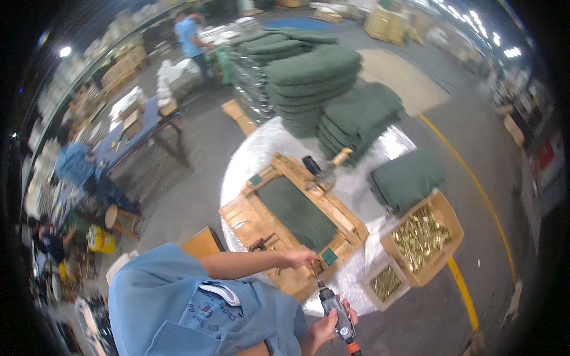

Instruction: The person assembles a wooden frame by attaching green fabric panels using a pneumatic staple gun. They position the fabric, clamp the frame, and drive staples into the wood, repeating the process for multiple sections.

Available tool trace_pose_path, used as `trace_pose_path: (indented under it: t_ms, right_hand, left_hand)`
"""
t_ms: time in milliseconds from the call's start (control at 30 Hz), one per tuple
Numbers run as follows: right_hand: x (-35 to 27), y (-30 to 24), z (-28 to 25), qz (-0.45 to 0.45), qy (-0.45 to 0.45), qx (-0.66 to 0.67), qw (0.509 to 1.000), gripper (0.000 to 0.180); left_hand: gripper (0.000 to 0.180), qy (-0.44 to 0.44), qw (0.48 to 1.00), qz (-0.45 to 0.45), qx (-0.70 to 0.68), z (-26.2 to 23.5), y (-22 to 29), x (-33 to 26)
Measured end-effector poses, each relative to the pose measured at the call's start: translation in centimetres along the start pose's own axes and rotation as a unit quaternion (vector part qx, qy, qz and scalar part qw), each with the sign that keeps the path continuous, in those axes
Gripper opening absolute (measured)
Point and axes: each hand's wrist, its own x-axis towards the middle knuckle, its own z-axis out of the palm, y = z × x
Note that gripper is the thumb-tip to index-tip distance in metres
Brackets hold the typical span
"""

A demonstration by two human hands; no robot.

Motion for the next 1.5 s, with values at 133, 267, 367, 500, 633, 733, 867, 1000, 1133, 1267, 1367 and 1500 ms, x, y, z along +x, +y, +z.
trace_pose_path:
  t_ms: [133, 267, 367, 500, 633, 733, 867, 1000, 1133, 1267, 1367, 1500]
  right_hand:
    - [-0.7, -1.8, -1.0, -0.048, 0.067, 0.008, 0.997, 0.055]
    - [-2.4, -0.6, -4.3, -0.065, 0.13, 0.011, 0.989, 0.055]
    - [-4.4, -0.9, -5.7, -0.078, 0.179, 0.009, 0.981, 0.054]
    - [-5.6, 0.1, -7.2, -0.063, 0.221, 0.001, 0.973, 0.054]
    - [-7.2, -0.1, -6.5, -0.051, 0.243, -0.008, 0.969, 0.053]
    - [-7.1, -0.5, -4.8, -0.047, 0.245, 0.021, 0.968, 0.052]
    - [-5.0, -2.6, -1.9, -0.127, 0.081, -0.004, 0.989, 0.052]
    - [-2.7, -5.3, 2.0, -0.192, -0.091, -0.012, 0.977, 0.053]
    - [-1.7, -6.3, 5.4, -0.197, -0.204, -0.015, 0.959, 0.054]
    - [-2.2, -6.7, 7.2, -0.188, -0.246, -0.021, 0.951, 0.053]
    - [-2.4, -6.8, 7.8, -0.178, -0.25, -0.023, 0.952, 0.053]
    - [-2.8, -6.2, 8.3, -0.192, -0.241, -0.014, 0.951, 0.052]
  left_hand:
    - [0.037, -0.092, 0.984, 0.077, 0.134, 3.9, 4.9, 4.7]
    - [0.024, -0.123, 0.972, 0.035, 0.199, 10.4, 8.1, 11.3]
    - [0.031, -0.21, 0.971, -0.043, 0.106, 15.8, 9.6, 14.9]
    - [0.051, -0.151, 0.967, -0.036, 0.203, 19.0, 7.5, 19.3]
    - [0.055, -0.212, 0.97, -0.111, -0.041, 16.5, 6.3, 15.9]
    - [0.066, -0.279, 0.915, -0.147, -0.251, 10.4, 6.1, 11.9]
    - [0.079, -0.365, 0.881, -0.058, -0.296, 3.6, 9.7, 3.0]
    - [0.082, -0.281, 0.858, 0.045, -0.427, 0.3, 10.4, -3.5]
    - [0.085, -0.226, 0.863, 0.095, -0.441, -0.1, 10.4, -8.7]
    - [0.087, -0.219, 0.87, 0.112, -0.427, -0.4, 10.1, -11.1]
    - [0.088, -0.221, 0.882, 0.12, -0.4, -0.7, 10.4, -12.3]
    - [0.088, -0.169, 0.903, 0.124, -0.374, -1.2, 10.6, -13.9]
